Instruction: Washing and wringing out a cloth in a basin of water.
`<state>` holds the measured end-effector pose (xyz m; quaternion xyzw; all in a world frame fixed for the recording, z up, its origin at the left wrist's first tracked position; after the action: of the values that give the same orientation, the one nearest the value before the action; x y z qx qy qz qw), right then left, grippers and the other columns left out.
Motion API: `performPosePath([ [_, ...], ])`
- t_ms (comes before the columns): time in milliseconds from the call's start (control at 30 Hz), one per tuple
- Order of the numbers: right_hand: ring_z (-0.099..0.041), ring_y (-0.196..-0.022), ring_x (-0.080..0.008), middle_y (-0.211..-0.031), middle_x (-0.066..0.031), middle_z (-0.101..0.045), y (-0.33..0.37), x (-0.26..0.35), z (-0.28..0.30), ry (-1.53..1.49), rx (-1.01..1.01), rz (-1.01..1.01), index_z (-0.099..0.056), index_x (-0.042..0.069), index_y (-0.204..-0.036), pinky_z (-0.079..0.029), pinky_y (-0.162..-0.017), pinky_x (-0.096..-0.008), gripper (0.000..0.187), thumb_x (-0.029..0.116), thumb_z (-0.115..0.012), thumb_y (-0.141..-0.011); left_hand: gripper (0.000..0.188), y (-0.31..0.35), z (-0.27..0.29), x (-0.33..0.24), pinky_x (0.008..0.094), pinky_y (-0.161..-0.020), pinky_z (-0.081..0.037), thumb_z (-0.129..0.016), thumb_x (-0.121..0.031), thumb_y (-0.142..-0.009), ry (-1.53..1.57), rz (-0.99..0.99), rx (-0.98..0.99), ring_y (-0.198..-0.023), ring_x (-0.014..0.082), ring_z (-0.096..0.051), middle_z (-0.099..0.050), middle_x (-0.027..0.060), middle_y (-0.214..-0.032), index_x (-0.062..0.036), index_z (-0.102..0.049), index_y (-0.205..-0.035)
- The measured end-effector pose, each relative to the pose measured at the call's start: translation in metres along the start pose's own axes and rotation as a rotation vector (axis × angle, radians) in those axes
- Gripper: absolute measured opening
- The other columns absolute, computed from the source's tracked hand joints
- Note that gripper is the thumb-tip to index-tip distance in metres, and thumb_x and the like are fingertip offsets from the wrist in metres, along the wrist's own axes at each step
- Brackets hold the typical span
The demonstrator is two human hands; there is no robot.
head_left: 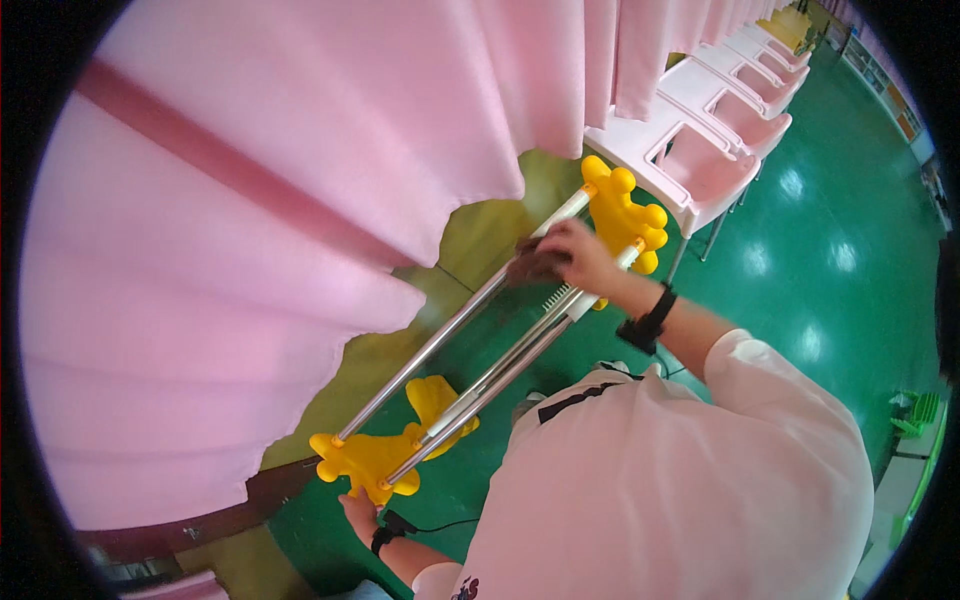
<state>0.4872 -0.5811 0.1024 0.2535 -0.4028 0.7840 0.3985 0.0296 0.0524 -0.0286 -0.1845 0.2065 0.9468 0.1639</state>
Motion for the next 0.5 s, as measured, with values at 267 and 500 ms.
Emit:
performPosePath([
  [267, -0.059, -0.100, -0.0365, -0.109, -0.0127, -0.061, -0.139, 0.021, 0.165, 0.684, -0.027, 0.222, -0.071, 0.009, -0.100, -0.052, -0.089, -0.0429, 0.029, -0.003, -0.067, -0.073, 0.043, 0.009, 0.012, -0.015, 0.0469, -0.067, -0.061, -0.062, -0.023, -0.095, -0.197, -0.117, -0.135, -0.093, 0.0457, -0.068, -0.062, 0.0343, -0.109, 0.0077, -0.040, -0.115],
  [500, -0.067, -0.092, -0.0376, -0.103, -0.0156, -0.067, -0.106, -0.183, 0.070, 0.921, 0.566, -0.162, -0.071, 0.003, -0.090, -0.055, -0.079, -0.0454, 0.017, 0.009, -0.068, -0.074, 0.040, 0.009, 0.001, -0.012, 0.0519, -0.072, -0.057, -0.063, -0.025, -0.094, 0.068, -0.072, -0.047, -0.097, 0.0498, -0.065, -0.062, 0.0360, -0.106, 0.0054, -0.042, -0.109],
])
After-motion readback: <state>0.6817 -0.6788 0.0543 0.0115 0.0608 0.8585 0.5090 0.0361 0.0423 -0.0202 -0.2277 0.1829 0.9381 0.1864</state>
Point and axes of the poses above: each hand's wrist, its own y-axis away from the middle knuckle, its own z-axis out of the back of the hand, x = y × z, the point moved 10 cm from there along -y, towards the middle knuckle
